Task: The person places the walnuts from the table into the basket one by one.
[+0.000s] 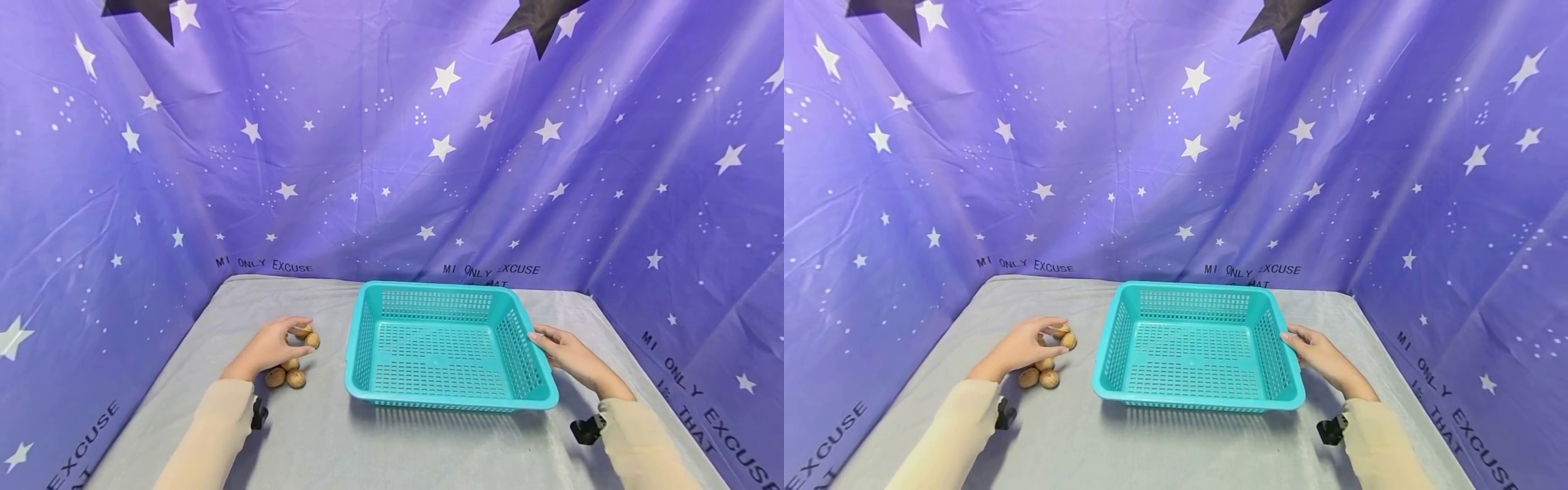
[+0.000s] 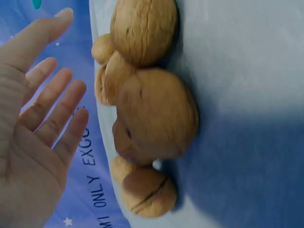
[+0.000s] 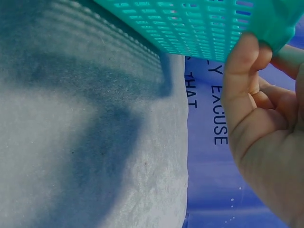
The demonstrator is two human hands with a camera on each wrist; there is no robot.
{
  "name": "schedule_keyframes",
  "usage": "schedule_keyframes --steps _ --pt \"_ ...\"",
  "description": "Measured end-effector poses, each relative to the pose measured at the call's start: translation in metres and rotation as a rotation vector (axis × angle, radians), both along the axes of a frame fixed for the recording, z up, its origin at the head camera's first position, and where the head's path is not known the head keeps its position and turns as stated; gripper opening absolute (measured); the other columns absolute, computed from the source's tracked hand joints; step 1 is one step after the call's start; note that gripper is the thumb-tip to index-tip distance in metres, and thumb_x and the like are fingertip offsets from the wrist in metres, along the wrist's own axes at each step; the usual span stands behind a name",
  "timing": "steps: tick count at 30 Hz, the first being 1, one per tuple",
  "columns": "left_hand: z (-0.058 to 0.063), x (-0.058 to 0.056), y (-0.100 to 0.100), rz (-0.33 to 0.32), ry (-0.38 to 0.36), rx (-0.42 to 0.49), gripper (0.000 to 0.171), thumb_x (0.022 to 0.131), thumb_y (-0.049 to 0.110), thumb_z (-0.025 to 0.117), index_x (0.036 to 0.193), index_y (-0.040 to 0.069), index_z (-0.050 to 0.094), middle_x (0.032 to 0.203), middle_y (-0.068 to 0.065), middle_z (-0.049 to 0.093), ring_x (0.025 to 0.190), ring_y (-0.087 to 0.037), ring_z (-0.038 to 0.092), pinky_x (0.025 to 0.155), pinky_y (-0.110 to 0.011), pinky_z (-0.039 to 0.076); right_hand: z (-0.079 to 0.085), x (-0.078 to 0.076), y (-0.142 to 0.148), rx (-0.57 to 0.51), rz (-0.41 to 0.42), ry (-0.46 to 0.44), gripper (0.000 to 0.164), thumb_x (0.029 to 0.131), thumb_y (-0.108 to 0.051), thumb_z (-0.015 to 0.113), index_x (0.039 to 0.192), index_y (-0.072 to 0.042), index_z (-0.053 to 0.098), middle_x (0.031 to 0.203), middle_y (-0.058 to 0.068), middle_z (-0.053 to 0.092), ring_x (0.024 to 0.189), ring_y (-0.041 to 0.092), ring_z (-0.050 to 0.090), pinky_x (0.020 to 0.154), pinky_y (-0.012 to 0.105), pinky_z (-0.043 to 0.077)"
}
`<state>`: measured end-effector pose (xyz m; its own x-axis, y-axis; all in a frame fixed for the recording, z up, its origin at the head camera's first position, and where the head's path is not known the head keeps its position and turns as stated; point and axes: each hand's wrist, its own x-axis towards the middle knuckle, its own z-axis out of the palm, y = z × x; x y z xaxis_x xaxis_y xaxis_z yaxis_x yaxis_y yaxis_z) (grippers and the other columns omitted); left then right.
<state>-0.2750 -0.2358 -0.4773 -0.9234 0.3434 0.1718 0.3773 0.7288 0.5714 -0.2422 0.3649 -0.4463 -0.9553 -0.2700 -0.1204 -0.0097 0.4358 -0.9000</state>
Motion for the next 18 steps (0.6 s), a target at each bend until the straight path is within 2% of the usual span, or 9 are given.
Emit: schedule_keyframes --steps 6,14,18 --pt "-0.005 -0.011 0.01 -0.008 -0.031 0.006 0.048 0.084 0.016 0.083 0.124 -0.003 0.067 0.109 -0.013 0.069 0.095 -0.028 0.067 0.086 -0.047 0.055 0.003 0.001 0.0 -0.034 0.014 -0.013 0.063 0.108 -0.031 0.047 0.149 0.014 0.029 0.125 0.027 0.06 0.103 0.021 0.067 0.085 0.035 0.057" --pt "-0.011 -0.018 0.018 0.079 -0.049 -0.069 0.041 0.079 0.013 0.085 0.116 0.0 0.073 0.101 -0.008 0.071 0.094 -0.026 0.066 0.088 -0.047 0.053 0.0 0.0 0.001 -0.05 0.021 -0.01 0.063 0.109 -0.03 0.046 0.148 0.016 0.028 0.125 0.028 0.06 0.102 0.018 0.068 0.084 0.034 0.057" --pt "-0.014 -0.022 0.019 0.085 -0.056 -0.07 0.035 0.079 0.01 0.085 0.111 0.0 0.075 0.098 -0.007 0.071 0.094 -0.026 0.066 0.087 -0.046 0.053 -0.001 -0.001 0.001 -0.051 0.022 -0.009 0.063 0.109 -0.029 0.045 0.148 0.016 0.027 0.126 0.029 0.059 0.102 0.018 0.067 0.085 0.034 0.057"
